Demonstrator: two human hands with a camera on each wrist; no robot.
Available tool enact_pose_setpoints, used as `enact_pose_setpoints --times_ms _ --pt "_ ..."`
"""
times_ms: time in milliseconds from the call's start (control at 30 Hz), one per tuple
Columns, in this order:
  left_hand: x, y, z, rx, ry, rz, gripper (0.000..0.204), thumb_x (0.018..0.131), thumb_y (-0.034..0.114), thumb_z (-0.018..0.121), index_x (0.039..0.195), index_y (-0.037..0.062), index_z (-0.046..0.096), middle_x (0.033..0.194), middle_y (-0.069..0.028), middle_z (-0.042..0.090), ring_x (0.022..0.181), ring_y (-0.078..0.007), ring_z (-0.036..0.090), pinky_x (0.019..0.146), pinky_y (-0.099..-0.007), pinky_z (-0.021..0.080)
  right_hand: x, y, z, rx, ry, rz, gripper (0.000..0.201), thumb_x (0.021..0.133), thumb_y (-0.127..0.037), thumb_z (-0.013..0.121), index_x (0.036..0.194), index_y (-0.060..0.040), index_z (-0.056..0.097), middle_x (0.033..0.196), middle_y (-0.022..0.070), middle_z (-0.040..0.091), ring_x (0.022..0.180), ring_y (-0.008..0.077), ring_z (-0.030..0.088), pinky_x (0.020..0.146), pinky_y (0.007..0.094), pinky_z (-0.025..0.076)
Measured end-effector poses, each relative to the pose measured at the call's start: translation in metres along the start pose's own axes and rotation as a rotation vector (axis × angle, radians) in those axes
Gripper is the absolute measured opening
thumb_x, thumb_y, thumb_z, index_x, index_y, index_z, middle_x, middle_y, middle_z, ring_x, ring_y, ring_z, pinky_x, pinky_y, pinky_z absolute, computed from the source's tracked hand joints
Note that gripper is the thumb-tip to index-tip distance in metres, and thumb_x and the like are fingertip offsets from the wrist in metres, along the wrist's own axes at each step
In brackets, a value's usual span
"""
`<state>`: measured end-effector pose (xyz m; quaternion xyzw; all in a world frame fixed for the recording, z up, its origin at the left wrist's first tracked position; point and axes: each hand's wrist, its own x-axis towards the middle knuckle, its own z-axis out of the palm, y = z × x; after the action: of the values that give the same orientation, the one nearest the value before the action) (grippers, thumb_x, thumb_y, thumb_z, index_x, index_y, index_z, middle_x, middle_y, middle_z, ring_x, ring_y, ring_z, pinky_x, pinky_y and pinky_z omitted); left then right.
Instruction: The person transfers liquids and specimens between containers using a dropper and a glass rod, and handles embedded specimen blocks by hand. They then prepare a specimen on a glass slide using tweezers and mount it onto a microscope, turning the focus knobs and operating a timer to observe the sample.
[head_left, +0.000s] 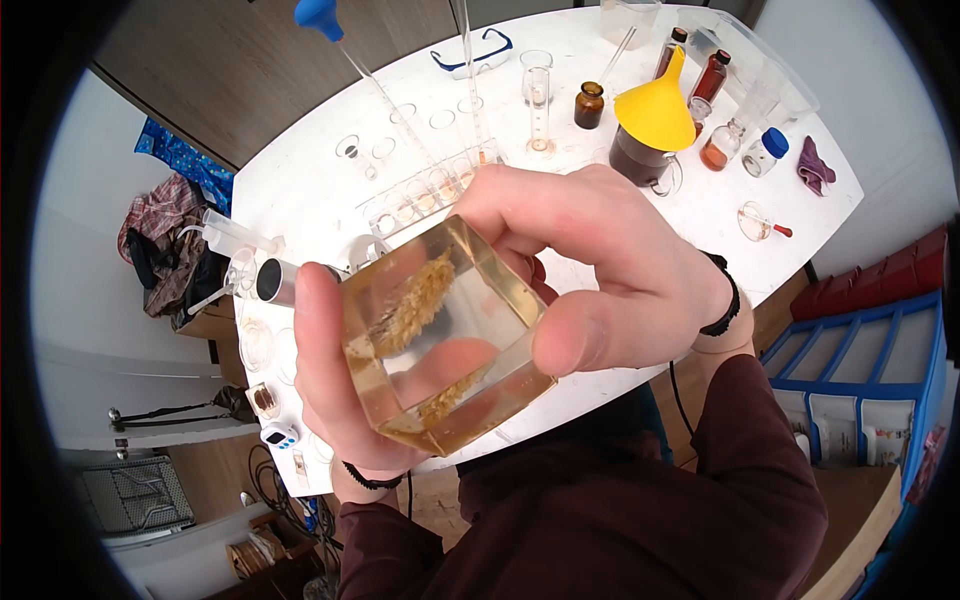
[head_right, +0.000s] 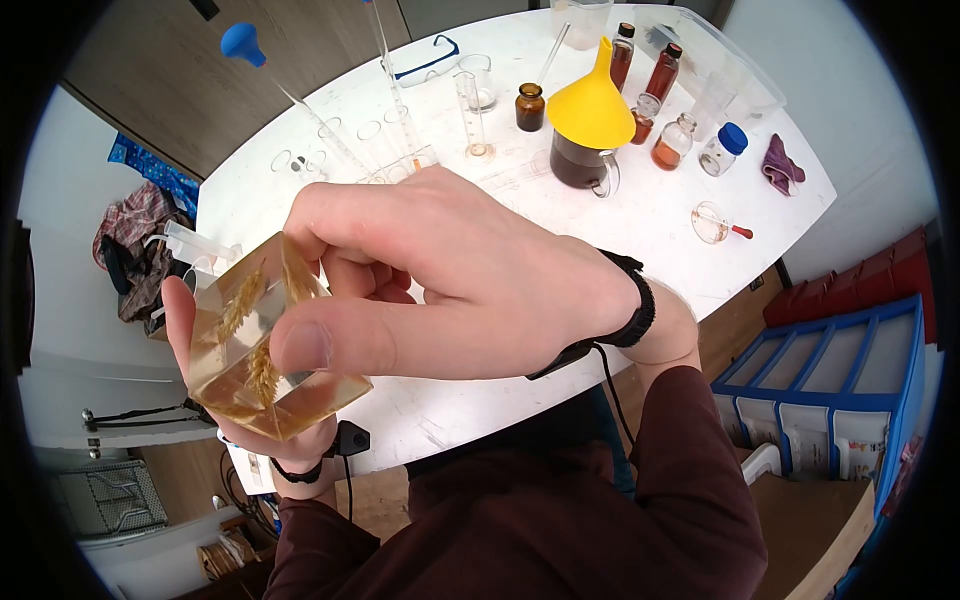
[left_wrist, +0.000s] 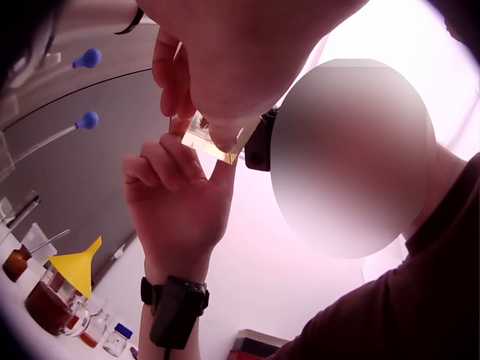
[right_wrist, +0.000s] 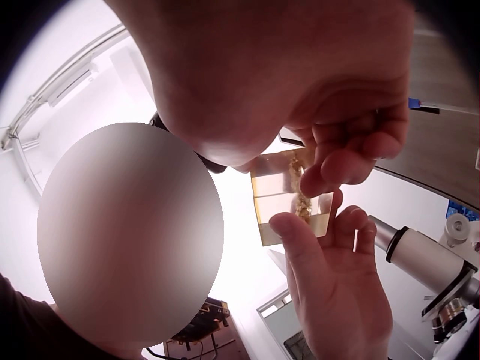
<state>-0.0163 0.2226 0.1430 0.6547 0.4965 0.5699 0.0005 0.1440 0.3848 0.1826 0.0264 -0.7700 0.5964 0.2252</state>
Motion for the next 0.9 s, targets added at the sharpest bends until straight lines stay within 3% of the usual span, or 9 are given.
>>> enact_pose_setpoints --times_ms 267,500,567,667,900 --pt "-0.013 -0.010 -0.002 0.083 0.063 -0.029 0.113 0.076 0.012 0.092 0.164 0.0063 0.021 0.144 -0.0165 0.053 0.122 -0.0270 0.063 0.108 -0.0424 0.054 -0.001 0.002 -0.002 -0.034 -0.001 -0.038 0.092 0.088 -0.080 0.058 0.115 0.0074 0.058 0.077 0.0035 0.061 0.063 0.0109 0.057 0.057 0.0252 0.044" --pt "-0.002 -0.009 -0.011 0.275 -0.021 0.082 0.122 0.069 0.020 0.098 0.163 0.0031 0.022 0.144 -0.0166 0.052 0.124 -0.0266 0.061 0.109 -0.0415 0.052 0.000 0.001 -0.002 -0.034 -0.008 -0.032 0.090 0.089 -0.079 0.058 0.114 0.0073 0.058 0.077 0.0031 0.060 0.063 0.0098 0.056 0.056 0.0243 0.044" --pt "0.015 0.001 -0.004 0.514 0.054 0.216 0.087 0.086 0.001 0.080 0.159 0.0008 0.032 0.102 -0.0199 0.072 0.081 -0.0254 0.073 0.069 -0.0338 0.058 0.000 0.000 -0.002 -0.036 -0.032 -0.012 0.089 0.089 -0.079 0.058 0.113 0.0069 0.058 0.076 0.0026 0.060 0.062 0.0093 0.055 0.055 0.0240 0.043" --pt "0.009 -0.007 -0.007 0.390 0.075 0.170 0.086 0.085 -0.001 0.080 0.158 0.0002 0.035 0.096 -0.0156 0.071 0.075 -0.0234 0.069 0.066 -0.0325 0.056 0.001 0.004 -0.001 -0.025 -0.045 -0.057 0.089 0.088 -0.079 0.058 0.111 0.0064 0.058 0.075 0.0020 0.059 0.061 0.0089 0.055 0.055 0.0238 0.043" --pt "0.010 -0.012 -0.002 0.415 0.128 0.173 0.081 0.085 -0.006 0.075 0.158 0.0035 0.038 0.090 -0.0130 0.070 0.070 -0.0208 0.065 0.062 -0.0302 0.051 -0.001 0.002 0.000 -0.023 -0.016 -0.032 0.088 0.087 -0.081 0.058 0.110 0.0043 0.059 0.074 0.0015 0.058 0.061 0.0095 0.055 0.055 0.0242 0.043"
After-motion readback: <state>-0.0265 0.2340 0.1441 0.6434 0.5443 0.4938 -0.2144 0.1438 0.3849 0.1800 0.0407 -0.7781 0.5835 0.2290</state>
